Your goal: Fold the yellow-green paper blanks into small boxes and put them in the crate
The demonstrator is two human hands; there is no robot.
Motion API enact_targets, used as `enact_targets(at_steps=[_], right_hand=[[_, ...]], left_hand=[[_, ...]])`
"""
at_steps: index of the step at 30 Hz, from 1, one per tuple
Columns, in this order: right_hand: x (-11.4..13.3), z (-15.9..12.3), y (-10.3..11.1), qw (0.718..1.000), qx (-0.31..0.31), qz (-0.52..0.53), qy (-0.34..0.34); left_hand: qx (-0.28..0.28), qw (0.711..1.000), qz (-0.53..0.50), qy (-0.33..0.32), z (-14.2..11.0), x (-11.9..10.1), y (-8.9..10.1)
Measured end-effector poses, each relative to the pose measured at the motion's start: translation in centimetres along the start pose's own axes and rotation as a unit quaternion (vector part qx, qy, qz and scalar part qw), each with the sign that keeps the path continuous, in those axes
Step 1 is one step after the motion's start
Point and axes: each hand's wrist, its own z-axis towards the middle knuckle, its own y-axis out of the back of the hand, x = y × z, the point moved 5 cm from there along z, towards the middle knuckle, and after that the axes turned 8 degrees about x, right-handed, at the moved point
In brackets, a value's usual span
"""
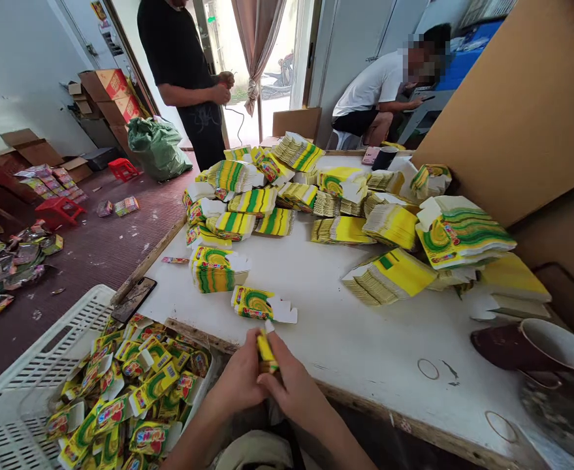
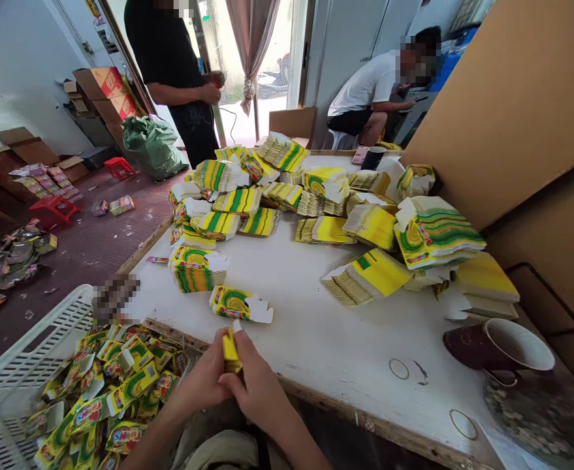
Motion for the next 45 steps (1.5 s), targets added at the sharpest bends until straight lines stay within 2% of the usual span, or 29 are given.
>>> enact_targets(at_steps=[3, 5, 8, 9, 11, 13, 15, 17, 23, 25, 27, 30, 32, 34, 37, 39, 41, 43, 44, 45], right_hand=[[0.8, 0.1, -0.6, 0.994, 0.015, -0.093, 0.06], [0.5, 0.4, -0.1, 0.99, -0.013, -0.11, 0.092], [-0.6, 0.8, 2.2, 0.978, -0.135, -0.114, 0.114], [-1.0, 0.8, 3.1, 0.971, -0.176, -0.115, 0.114], [-1.2, 0.7, 4.0, 0.966, -0.202, -0.121, 0.111], [-0.7, 0.7, 3.9, 0.972, -0.151, -0.136, 0.118], [0.0, 0.5, 3.6, 0.976, -0.095, -0.149, 0.127], [0.7, 0.3, 3.7, 0.977, -0.062, -0.158, 0.127], [1.7, 0.2, 5.1, 0.979, 0.023, -0.166, 0.115], [2.0, 0.5, 5.3, 0.981, -0.008, -0.157, 0.112], [2.0, 0.8, 5.3, 0.983, -0.064, -0.135, 0.104], [1.4, 1.1, 4.3, 0.985, -0.123, -0.078, 0.093], [1.0, 1.1, 3.6, 0.985, -0.136, -0.044, 0.093], [0.6, 1.0, 2.9, 0.989, -0.113, -0.018, 0.096], [-0.2, 1.0, 2.8, 0.994, -0.06, -0.004, 0.088], [-1.0, 1.4, 3.5, 0.994, -0.081, -0.037, 0.063], [-1.9, 2.4, 4.5, 0.986, -0.132, -0.093, 0.037], [-2.6, 3.9, 4.9, 0.972, -0.153, -0.175, 0.011], [-2.8, 4.9, 4.8, 0.964, -0.146, -0.221, -0.001], [-3.0, 5.8, 4.5, 0.956, -0.134, -0.261, -0.012]], left_hand=[[-0.028, 0.999, -0.016, -0.014, 0.2, 0.8, -0.1], [-0.088, 0.995, -0.043, 0.011, -0.1, 1.5, 0.4], [-0.235, 0.966, -0.061, 0.09, -1.1, 2.7, 2.0], [-0.257, 0.957, -0.085, 0.108, -1.4, 3.1, 2.3], [-0.239, 0.945, -0.193, 0.112, -1.4, 3.5, 2.4], [-0.213, 0.917, -0.325, 0.092, -1.4, 3.6, 2.3], [-0.229, 0.882, -0.403, 0.081, -1.5, 3.4, 2.5], [-0.246, 0.868, -0.423, 0.081, -1.5, 3.2, 2.7], [-0.24, 0.862, -0.437, 0.093, -1.0, 2.3, 3.0], [-0.23, 0.861, -0.445, 0.089, -0.6, 2.0, 3.3], [-0.221, 0.865, -0.444, 0.081, -0.2, 1.8, 3.6], [-0.222, 0.865, -0.445, 0.068, 0.4, 1.8, 3.8], [-0.225, 0.862, -0.448, 0.065, 0.4, 2.2, 3.8], [-0.225, 0.863, -0.446, 0.08, -0.2, 2.8, 3.9], [-0.263, 0.877, -0.378, 0.136, -3.5, 4.6, 5.9], [-0.335, 0.89, -0.245, 0.186, -7.5, 6.3, 9.0], [-0.427, 0.867, -0.032, 0.255, -12.3, 7.8, 12.8], [-0.423, 0.83, 0.172, 0.319, -15.8, 9.1, 15.5], [-0.426, 0.806, 0.236, 0.337, -17.0, 9.6, 16.3], [-0.421, 0.794, 0.268, 0.347, -17.8, 10.1, 16.6]])
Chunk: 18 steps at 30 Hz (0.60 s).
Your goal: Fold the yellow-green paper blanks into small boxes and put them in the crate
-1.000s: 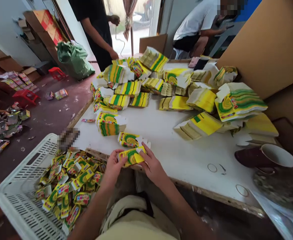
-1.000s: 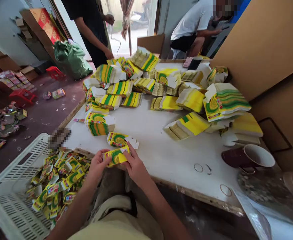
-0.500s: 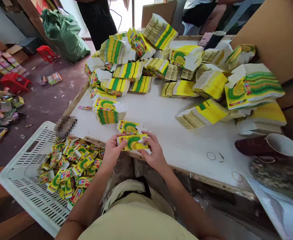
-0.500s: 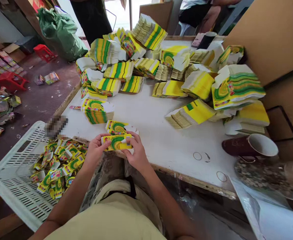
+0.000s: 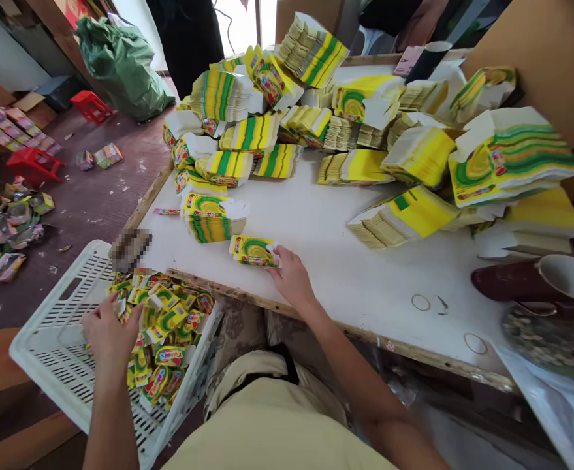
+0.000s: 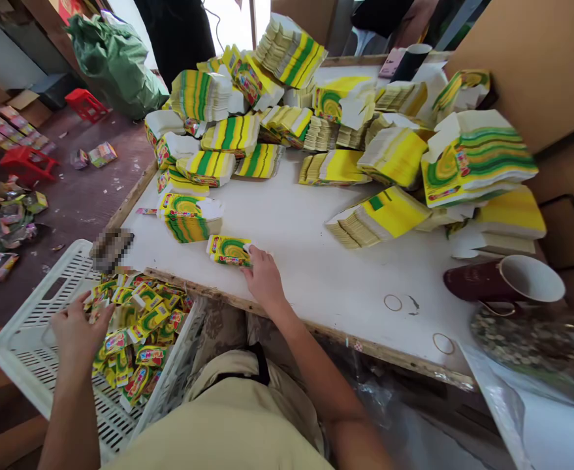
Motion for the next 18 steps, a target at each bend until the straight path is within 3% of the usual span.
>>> enact_targets(at_steps=[3, 7, 9, 11, 13, 16, 18], right_hand=[[0.3, 1.8, -1.2, 0.998, 0.024, -0.061, -0.003], [0.8, 1.7, -0.9, 0.999, 0.0, -0.047, -0.005], [1.2, 0.8, -0.4, 1.0, -0.009, 0.016, -0.008], [2.0, -0.4, -0.3, 0.992, 0.019, 0.123, -0.005], [3.3, -1.9, -0.8, 0.967, 0.081, 0.241, 0.005], [5.7, -4.1, -2.0, 0.911, 0.145, 0.386, 0.016], [6.8, -5.1, -2.5, 0.89, 0.141, 0.432, 0.019]], left_hand=[[0.042, 0.996, -0.078, -0.016, -0.7, -0.3, -1.8], [0.164, 0.932, -0.315, -0.078, -3.4, -6.7, -6.8], [0.225, 0.873, -0.423, -0.096, -5.0, -10.5, -9.0], [0.272, 0.787, -0.545, -0.095, -6.4, -14.0, -10.5], [0.291, 0.694, -0.654, -0.075, -7.4, -17.0, -10.9], [0.267, 0.586, -0.764, -0.027, -7.8, -20.1, -10.1], [0.218, 0.546, -0.809, -0.006, -7.3, -21.2, -9.2]])
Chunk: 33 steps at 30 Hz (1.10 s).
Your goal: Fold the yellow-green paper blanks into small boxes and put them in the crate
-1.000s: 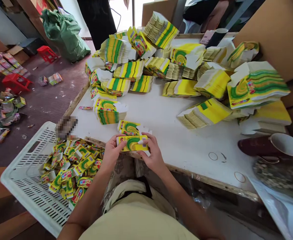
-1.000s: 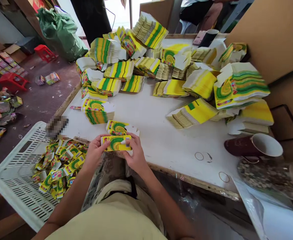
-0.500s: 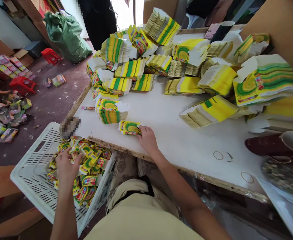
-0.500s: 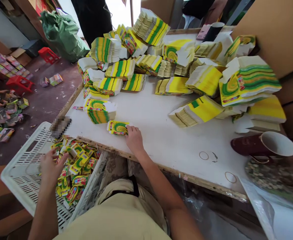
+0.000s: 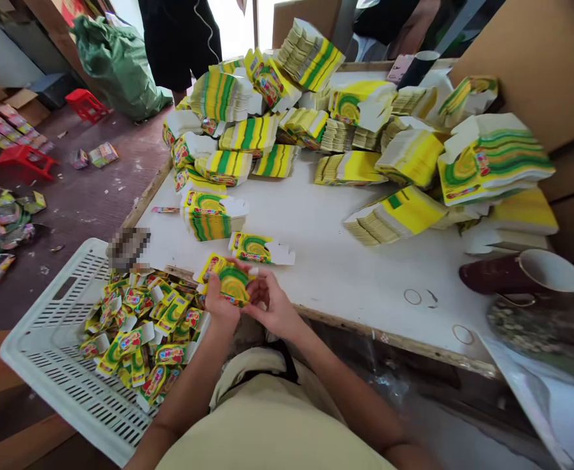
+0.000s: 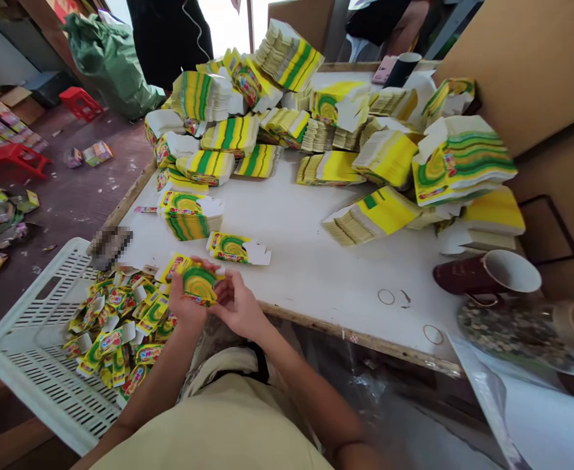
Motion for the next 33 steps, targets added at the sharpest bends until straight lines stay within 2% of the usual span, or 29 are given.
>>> enact_targets(at_steps=[3, 5, 10, 13, 15, 18, 20, 22, 24, 26, 27, 29, 31, 32, 33], right_hand=[[0.1, -0.2, -1.1, 1.0, -0.01, -0.025, 0.004], [-0.1, 0.0, -1.0, 0.999, -0.017, -0.051, -0.011], [-1.3, 0.7, 2.0, 0.994, -0.095, -0.025, -0.05], [-1.9, 0.7, 3.6, 0.991, -0.114, -0.011, -0.062], [-1.9, 0.6, 4.4, 0.99, -0.118, -0.04, -0.061], [-0.4, 0.0, 5.8, 0.976, -0.148, -0.157, -0.007], [1.2, -0.5, 6.3, 0.946, -0.157, -0.28, 0.046], [2.6, -1.0, 6.1, 0.905, -0.135, -0.393, 0.09], [3.6, -1.3, 4.9, 0.872, -0.086, -0.462, 0.136], [4.3, -1.7, 3.5, 0.854, -0.042, -0.483, 0.19], [4.5, -1.9, 3.0, 0.852, -0.046, -0.478, 0.21], [4.7, -2.3, 3.1, 0.864, -0.12, -0.438, 0.218], [4.1, -2.5, 4.3, 0.895, -0.212, -0.357, 0.166], [3.4, -2.4, 4.8, 0.917, -0.228, -0.301, 0.125], [2.5, -2.2, 5.0, 0.943, -0.218, -0.24, 0.08]], left_hand=[[-0.059, 0.997, -0.008, -0.048, 0.7, -0.8, -0.1], [-0.079, 0.996, 0.024, -0.043, 0.7, -0.7, 0.5], [-0.033, 0.995, 0.092, -0.018, -0.2, 0.5, 1.8], [-0.048, 0.989, 0.143, -0.006, -0.6, 1.1, 2.8], [-0.057, 0.98, 0.188, 0.013, -0.4, 1.0, 3.5], [0.011, 0.966, 0.258, 0.031, 0.3, -0.8, 3.7], [0.08, 0.955, 0.285, 0.02, 0.7, -2.9, 3.3], [0.146, 0.932, 0.331, 0.018, 0.7, -4.8, 2.6], [0.205, 0.882, 0.422, 0.049, 0.3, -5.3, 1.6], [0.256, 0.821, 0.502, 0.091, -0.3, -4.3, 0.8], [0.269, 0.8, 0.527, 0.102, -0.7, -3.5, 0.5], [0.267, 0.777, 0.561, 0.101, -1.2, -2.0, 0.2], [0.24, 0.766, 0.591, 0.08, -1.7, -1.0, 0.3], [0.227, 0.761, 0.604, 0.071, -1.9, -0.6, 0.4], [0.221, 0.757, 0.611, 0.064, -2.2, -0.4, 0.4]])
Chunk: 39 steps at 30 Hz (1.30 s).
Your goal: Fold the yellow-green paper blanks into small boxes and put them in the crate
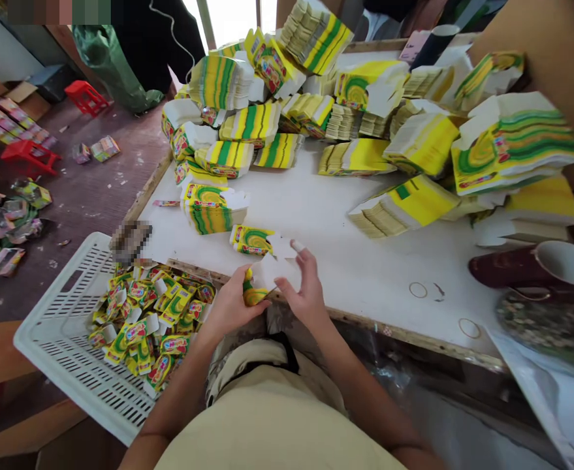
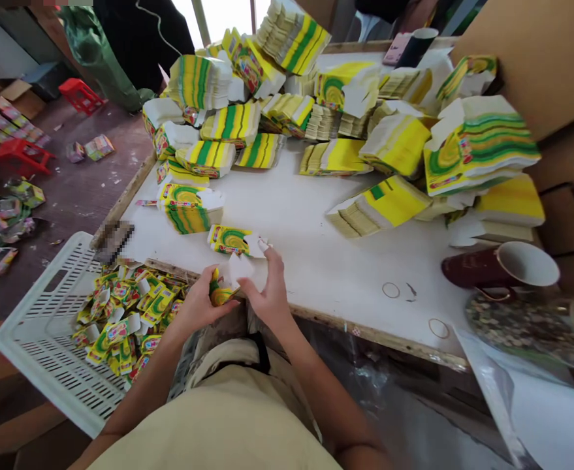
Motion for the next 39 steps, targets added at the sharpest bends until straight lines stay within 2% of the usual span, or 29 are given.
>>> enact_targets(at_steps=[2, 4, 7, 11, 14, 17, 19, 21, 23, 24, 26, 29, 32, 34, 36, 39], right_hand=[[-1.5, 0.0, -1.2, 0.985, 0.087, 0.113, -0.098], [-2.3, -0.1, -2.6, 0.954, 0.155, 0.202, -0.162], [-2.8, -0.2, -3.7, 0.93, 0.161, 0.267, -0.194], [-2.6, -0.5, -4.0, 0.941, 0.157, 0.262, -0.146], [-1.5, -1.0, -3.8, 0.966, 0.205, 0.138, -0.074], [-0.5, -1.4, -3.7, 0.971, 0.239, 0.02, 0.014], [-0.5, -1.3, -3.5, 0.974, 0.218, -0.01, 0.057], [-1.3, -0.9, -2.8, 0.989, 0.139, -0.022, 0.054], [-2.3, -0.5, -1.9, 0.997, 0.058, -0.029, 0.03], [-2.7, -0.3, -1.7, 0.998, 0.045, -0.034, 0.024], [-3.1, -0.1, -1.7, 0.995, 0.08, -0.054, 0.038], [-3.1, -0.1, -1.7, 0.981, 0.152, -0.091, 0.074], [-2.9, -0.2, -1.2, 0.977, 0.162, -0.097, 0.095], [-2.7, -0.4, -1.0, 0.978, 0.156, -0.088, 0.109], [-2.4, -0.4, -0.9, 0.979, 0.141, -0.087, 0.115], [-2.2, -0.4, -1.0, 0.982, 0.121, -0.1, 0.107]], left_hand=[[-0.007, 1.0, -0.004, -0.013, -0.3, -0.2, -0.5], [-0.008, 0.999, -0.015, -0.04, -0.5, -0.8, -0.8], [-0.008, 0.998, -0.024, -0.057, -0.5, -1.6, -1.1], [-0.004, 0.998, -0.052, -0.019, -0.1, -1.4, -1.1], [0.039, 0.997, -0.059, -0.028, 0.4, -1.0, -1.5], [0.014, 0.997, -0.056, -0.05, 0.8, -0.3, -1.5], [-0.056, 0.996, -0.057, -0.046, 0.8, 0.3, -1.1], [-0.135, 0.989, -0.067, 0.001, 0.5, 1.2, -0.5], [-0.154, 0.979, -0.124, 0.059, 0.1, 2.1, -0.3], [-0.142, 0.972, -0.17, 0.078, 0.0, 2.4, -0.3], [-0.124, 0.954, -0.257, 0.089, -0.3, 2.6, -0.3], [-0.157, 0.931, -0.321, 0.078, -0.7, 2.8, 0.2], [-0.174, 0.905, -0.374, 0.104, -0.7, 3.6, 0.0], [-0.206, 0.874, -0.422, 0.128, -0.6, 4.0, -0.4], [-0.238, 0.827, -0.492, 0.132, -0.3, 4.0, -1.0], [-0.229, 0.77, -0.582, 0.126, 0.2, 3.2, -2.2]])
